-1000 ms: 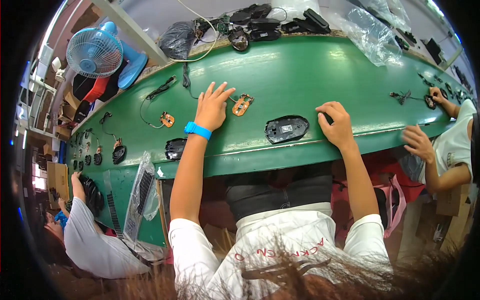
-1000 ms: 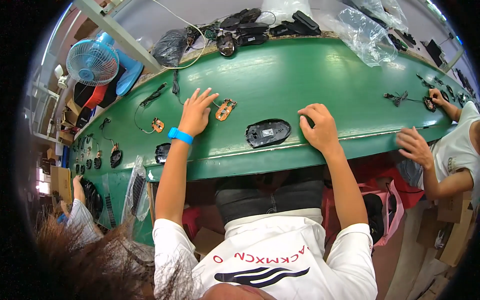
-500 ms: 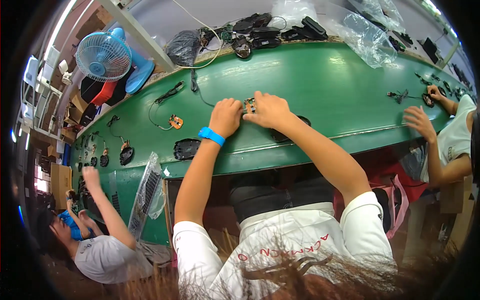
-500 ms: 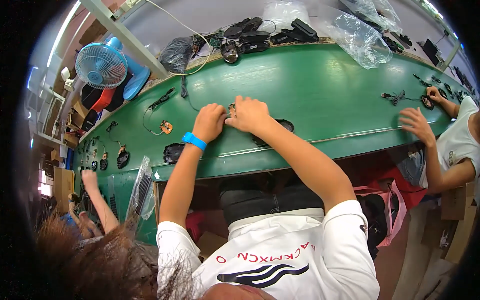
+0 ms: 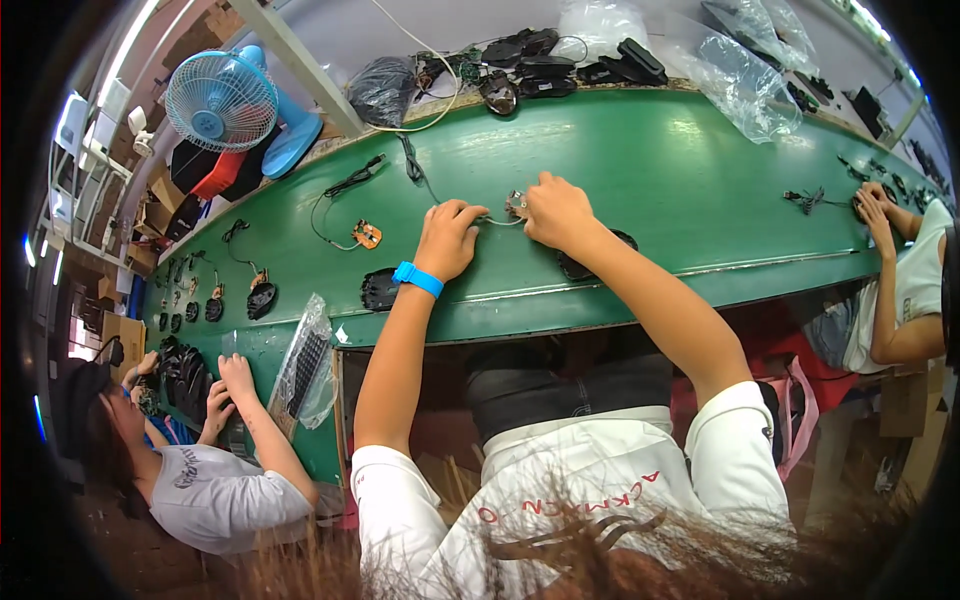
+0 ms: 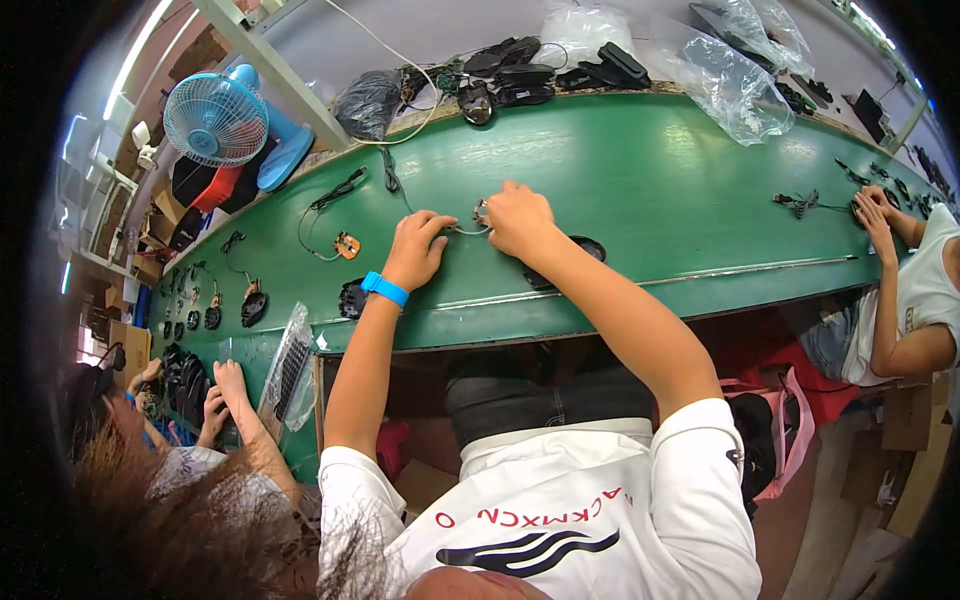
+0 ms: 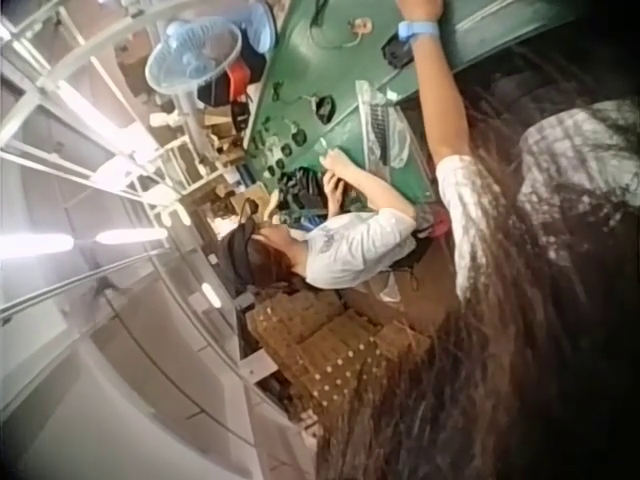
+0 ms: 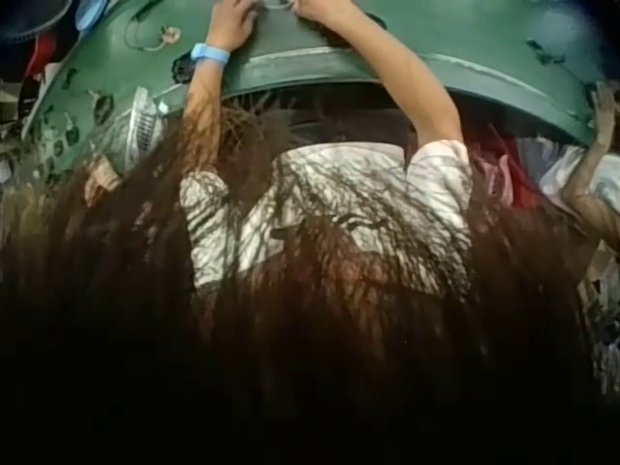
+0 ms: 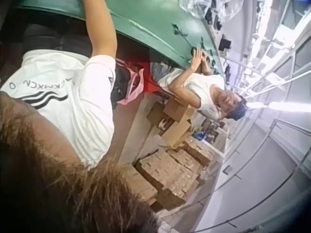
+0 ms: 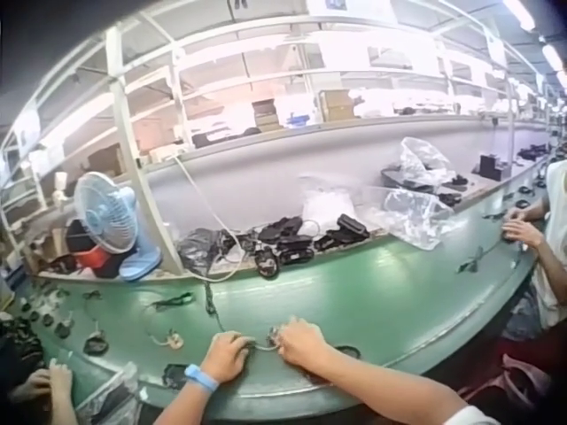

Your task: Assembling internal circuit boards and plastic housing components for computer mice at a manufacturing station.

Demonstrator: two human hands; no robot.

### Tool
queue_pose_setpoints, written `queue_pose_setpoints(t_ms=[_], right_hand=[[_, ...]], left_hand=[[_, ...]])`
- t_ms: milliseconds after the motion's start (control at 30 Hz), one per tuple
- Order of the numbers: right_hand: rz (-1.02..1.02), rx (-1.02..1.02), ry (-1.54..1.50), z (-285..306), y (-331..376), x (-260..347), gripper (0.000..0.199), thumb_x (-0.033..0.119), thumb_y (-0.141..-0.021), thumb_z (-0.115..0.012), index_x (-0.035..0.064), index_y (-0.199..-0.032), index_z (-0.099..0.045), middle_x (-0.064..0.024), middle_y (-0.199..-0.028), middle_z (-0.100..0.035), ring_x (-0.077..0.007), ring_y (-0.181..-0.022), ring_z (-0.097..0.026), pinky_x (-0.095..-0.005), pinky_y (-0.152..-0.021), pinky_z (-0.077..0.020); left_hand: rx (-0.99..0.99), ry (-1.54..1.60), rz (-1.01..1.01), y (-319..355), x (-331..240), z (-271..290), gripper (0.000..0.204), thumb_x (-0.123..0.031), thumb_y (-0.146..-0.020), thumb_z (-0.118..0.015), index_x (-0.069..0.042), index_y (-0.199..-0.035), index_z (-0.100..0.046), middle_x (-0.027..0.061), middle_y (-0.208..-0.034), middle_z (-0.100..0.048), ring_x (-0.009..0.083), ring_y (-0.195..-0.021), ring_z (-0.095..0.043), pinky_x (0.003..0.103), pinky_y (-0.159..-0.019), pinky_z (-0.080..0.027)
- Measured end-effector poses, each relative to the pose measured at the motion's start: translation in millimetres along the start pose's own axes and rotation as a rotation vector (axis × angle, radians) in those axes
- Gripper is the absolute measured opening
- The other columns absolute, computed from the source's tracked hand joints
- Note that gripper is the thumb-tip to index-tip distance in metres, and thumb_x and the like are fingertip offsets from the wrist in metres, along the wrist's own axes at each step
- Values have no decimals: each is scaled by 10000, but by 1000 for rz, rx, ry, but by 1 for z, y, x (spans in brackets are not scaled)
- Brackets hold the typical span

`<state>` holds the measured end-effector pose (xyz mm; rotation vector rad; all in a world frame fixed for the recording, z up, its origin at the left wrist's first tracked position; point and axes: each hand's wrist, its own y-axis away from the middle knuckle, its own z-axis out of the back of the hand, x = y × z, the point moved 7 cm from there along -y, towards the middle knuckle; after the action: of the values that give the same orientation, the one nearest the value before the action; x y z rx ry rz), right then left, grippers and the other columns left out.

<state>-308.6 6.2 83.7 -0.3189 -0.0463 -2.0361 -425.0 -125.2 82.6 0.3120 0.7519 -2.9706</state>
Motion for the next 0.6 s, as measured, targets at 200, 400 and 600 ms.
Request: queue_pose_setpoints(t_ms=[200,400,600], right_hand=[[99,-231,-2,42,45,-22,287,146,-751,-714,2,-995,-667,-192,-1049,-595,-332,-1013,-644,-428,-837,-584],[140,-430,-153,78,109,-47,363,79,-749,-698,-1,-1097,-630,-158,-1026,-573,-348,-856,-630,-434,-771,-548],[126,-465,-169,76,143,-51,402,50,-734,-701,2,-1125,-621,-151,-1032,-584,-339,-847,-631,-428,-760,-541]], left_hand=[[98,249,155,-4,-28,4,227,-51,-884,-706,-49,-1110,-687,108,-979,-673,269,-910,-641,383,-778,-511],[-66,491,162,6,-77,22,112,-54,-909,-702,-14,-1014,-699,110,-855,-661,211,-653,-600,322,-614,-489],[-9,573,191,11,-102,2,87,-59,-905,-701,-23,-983,-708,101,-831,-662,202,-627,-573,329,-591,-478]])
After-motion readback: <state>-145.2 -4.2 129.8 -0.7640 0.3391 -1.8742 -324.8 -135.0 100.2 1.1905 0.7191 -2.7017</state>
